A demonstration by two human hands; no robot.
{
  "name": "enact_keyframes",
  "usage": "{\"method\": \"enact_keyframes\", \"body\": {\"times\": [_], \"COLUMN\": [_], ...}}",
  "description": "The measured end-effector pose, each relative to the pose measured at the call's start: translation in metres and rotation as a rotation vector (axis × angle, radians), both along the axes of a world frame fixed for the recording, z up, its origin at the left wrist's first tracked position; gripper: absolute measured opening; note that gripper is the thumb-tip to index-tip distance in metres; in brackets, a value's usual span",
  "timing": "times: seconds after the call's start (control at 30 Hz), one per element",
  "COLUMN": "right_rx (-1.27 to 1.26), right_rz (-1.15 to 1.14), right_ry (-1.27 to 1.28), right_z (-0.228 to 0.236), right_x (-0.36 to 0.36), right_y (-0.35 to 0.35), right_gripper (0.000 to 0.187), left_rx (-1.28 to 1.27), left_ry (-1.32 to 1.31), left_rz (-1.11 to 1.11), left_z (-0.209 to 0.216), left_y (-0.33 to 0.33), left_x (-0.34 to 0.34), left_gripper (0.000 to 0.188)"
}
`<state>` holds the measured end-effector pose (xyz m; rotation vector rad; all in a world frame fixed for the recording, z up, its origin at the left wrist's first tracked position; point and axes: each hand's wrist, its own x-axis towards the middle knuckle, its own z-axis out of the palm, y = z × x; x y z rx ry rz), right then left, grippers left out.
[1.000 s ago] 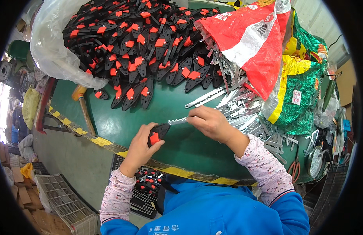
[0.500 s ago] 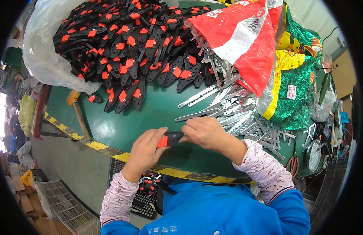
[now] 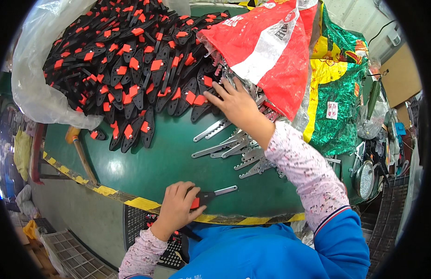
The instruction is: The person repeatedly picks black plastic clamp bodies with red inserts and metal serrated blades from piles on a green workbench, inserts each blade into a clamp, and places the assembled units into a black basket. The process continues with consistent hand motions and no visible change in method.
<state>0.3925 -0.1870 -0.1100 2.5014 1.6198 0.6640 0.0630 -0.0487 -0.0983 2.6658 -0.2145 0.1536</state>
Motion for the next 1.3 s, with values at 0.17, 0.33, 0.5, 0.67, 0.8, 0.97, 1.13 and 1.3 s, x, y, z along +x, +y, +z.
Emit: {"method": "enact_keyframes", "body": {"times": [0.17,0.33,0.5,0.67,0.8,0.97,1.13,1.3], "right_rx": [-0.057,0.046,0.218,0.124,0.433,0.537,0.314,0.280], "right_rz": [0.103,0.265,0.477,0.599,0.430,0.111,-0.190,-0.008], "right_ry": [-0.300,-0.022,0.152,0.506,0.444,0.384,0.596,0.438], "right_z": [-0.005,0.004,-0.010,-0.002,0.023,0.045,0.050,0.021], "right_x": [0.037,0.047,-0.016,-0.026,0.028,0.113,0.147,0.106], "right_y": [0.013,0.033,0.064,0.065,0.090,0.169,0.217,0.196], "right_gripper": [0.051,0.043,0.052,0.062,0.077,0.075,0.084,0.073], "left_rx": [-0.130,-0.175,-0.068,0.110,0.203,0.137,0.171,0.128], "left_ry": [0.029,-0.088,-0.175,-0.290,-0.374,-0.293,-0.275,-0.258], "left_rz": [-0.009,0.141,0.297,0.472,0.684,0.763,0.743,0.707], "left_z": [0.006,0.013,0.021,0.015,0.003,-0.020,-0.023,-0.020], "left_y": [0.012,0.035,0.060,0.092,0.140,0.171,0.173,0.166], "left_x": [0.003,0.032,0.076,0.097,0.110,0.114,0.114,0.107], "left_gripper": [0.059,0.055,0.057,0.063,0.081,0.093,0.097,0.104]}}
